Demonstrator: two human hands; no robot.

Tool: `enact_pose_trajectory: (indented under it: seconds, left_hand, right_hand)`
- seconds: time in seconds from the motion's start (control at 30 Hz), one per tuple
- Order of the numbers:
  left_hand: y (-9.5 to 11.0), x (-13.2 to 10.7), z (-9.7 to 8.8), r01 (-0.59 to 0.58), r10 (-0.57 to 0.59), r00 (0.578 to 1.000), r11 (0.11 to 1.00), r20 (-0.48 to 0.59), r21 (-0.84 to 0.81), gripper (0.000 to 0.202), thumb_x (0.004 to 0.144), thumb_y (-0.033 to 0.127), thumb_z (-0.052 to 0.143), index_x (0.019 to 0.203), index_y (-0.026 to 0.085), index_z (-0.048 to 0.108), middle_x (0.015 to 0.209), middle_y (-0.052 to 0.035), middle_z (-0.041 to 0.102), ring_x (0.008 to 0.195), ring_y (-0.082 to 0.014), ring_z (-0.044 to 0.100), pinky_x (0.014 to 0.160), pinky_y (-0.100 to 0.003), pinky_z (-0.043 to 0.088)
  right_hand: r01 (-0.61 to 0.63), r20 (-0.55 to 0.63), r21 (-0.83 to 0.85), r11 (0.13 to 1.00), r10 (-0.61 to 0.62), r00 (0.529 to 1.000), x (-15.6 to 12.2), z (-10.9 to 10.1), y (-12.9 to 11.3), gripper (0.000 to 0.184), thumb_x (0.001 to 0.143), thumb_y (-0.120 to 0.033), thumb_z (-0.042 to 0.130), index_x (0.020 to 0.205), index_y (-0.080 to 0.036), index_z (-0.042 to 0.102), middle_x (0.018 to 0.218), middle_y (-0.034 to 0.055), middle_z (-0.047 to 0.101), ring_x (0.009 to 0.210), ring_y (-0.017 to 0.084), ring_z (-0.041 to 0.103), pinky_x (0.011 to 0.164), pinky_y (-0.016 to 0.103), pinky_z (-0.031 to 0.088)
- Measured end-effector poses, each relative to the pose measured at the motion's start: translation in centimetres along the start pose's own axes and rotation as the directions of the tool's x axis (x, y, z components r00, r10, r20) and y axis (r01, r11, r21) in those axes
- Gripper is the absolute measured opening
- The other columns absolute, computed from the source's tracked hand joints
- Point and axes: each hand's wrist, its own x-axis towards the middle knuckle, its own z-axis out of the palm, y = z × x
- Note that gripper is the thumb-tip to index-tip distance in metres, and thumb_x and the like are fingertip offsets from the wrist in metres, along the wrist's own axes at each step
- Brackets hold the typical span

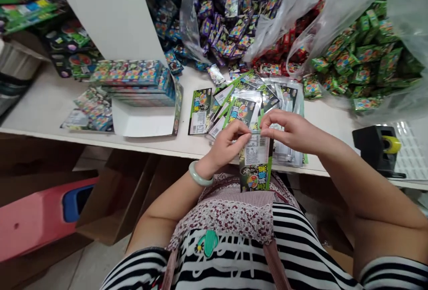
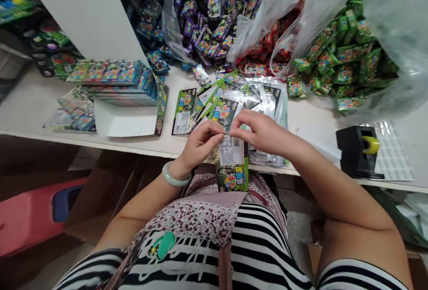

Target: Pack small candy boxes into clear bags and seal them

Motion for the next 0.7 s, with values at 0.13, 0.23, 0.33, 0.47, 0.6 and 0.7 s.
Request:
enact_pose_trajectory:
  seconds: [0.13,0.23,0.33,0.47,0.6,0.7]
  left_hand:
    - [-0.2,0.0,-0.3,-0.029,0.029,1.000,0.999,0.001,-0.020,0.008,0.096,0.025,0.057,0.089,0.021,0.058,0.083,-0.0011,0.059,0.076,-0.0121,0.057,0.066,-0.026,0.049]
    - [-0.4,0.0,-0.4,-0.029,0.028,1.000,0.999,-0.004,-0.027,0.011,0.097,0.028,0.056,0.089,0.022,0.057,0.083,-0.0008,0.058,0.075,-0.0119,0.056,0.066,-0.027,0.048]
    - [-0.6,0.0,-0.3,-0.027,0.026,0.999,0.999,-0.021,-0.039,0.015,0.098,0.033,0.055,0.089,0.022,0.058,0.081,-0.0002,0.058,0.073,-0.0115,0.055,0.065,-0.027,0.047]
    - [-0.7,0.0,-0.2,-0.039,0.036,0.998,0.997,-0.047,-0.064,0.017,0.097,0.036,0.059,0.089,0.021,0.058,0.083,-0.0005,0.058,0.075,-0.0115,0.056,0.066,-0.027,0.047]
    - [-0.8,-0.1,0.0,-0.032,0.029,0.997,0.999,-0.067,-0.039,0.023,0.088,0.040,0.072,0.090,0.021,0.059,0.084,-0.0003,0.060,0.078,-0.0122,0.058,0.068,-0.027,0.048]
    - [-0.7,0.0,0.3,-0.019,0.015,0.997,0.999,-0.078,-0.046,0.024,0.086,0.038,0.074,0.087,0.021,0.058,0.083,0.0001,0.060,0.077,-0.0121,0.057,0.068,-0.027,0.048]
  right_hand:
    - [-0.120,0.150,-0.039,0.992,0.125,0.981,2.1,-0.4,0.3,0.037,0.088,-0.056,0.059,0.077,-0.021,0.061,0.075,0.0014,0.063,0.070,0.015,0.054,0.067,0.031,0.041]
    - [-0.144,0.202,-0.114,0.983,0.165,0.965,3.0,-0.8,0.0,0.034,0.087,-0.052,0.061,0.073,-0.021,0.059,0.066,-0.0007,0.058,0.063,0.013,0.048,0.061,0.029,0.036]
    - [-0.147,0.215,-0.178,0.973,0.184,0.959,3.6,-0.7,-0.3,0.028,0.086,-0.044,0.063,0.071,-0.021,0.058,0.063,-0.0015,0.056,0.062,0.013,0.047,0.060,0.029,0.034]
    - [-0.139,0.189,-0.177,0.974,0.172,0.967,3.8,-0.3,-0.3,0.028,0.086,-0.044,0.063,0.072,-0.021,0.059,0.063,-0.0013,0.057,0.064,0.013,0.048,0.062,0.029,0.035]
    - [-0.152,0.191,-0.171,0.974,0.184,0.964,3.7,-0.2,-0.2,0.028,0.086,-0.044,0.061,0.072,-0.020,0.060,0.064,-0.0011,0.057,0.063,0.013,0.048,0.062,0.029,0.035]
    - [-0.167,0.191,-0.179,0.970,0.201,0.961,3.8,-0.3,-0.3,0.024,0.086,-0.039,0.061,0.072,-0.020,0.059,0.063,-0.0014,0.057,0.063,0.013,0.048,0.062,0.029,0.035]
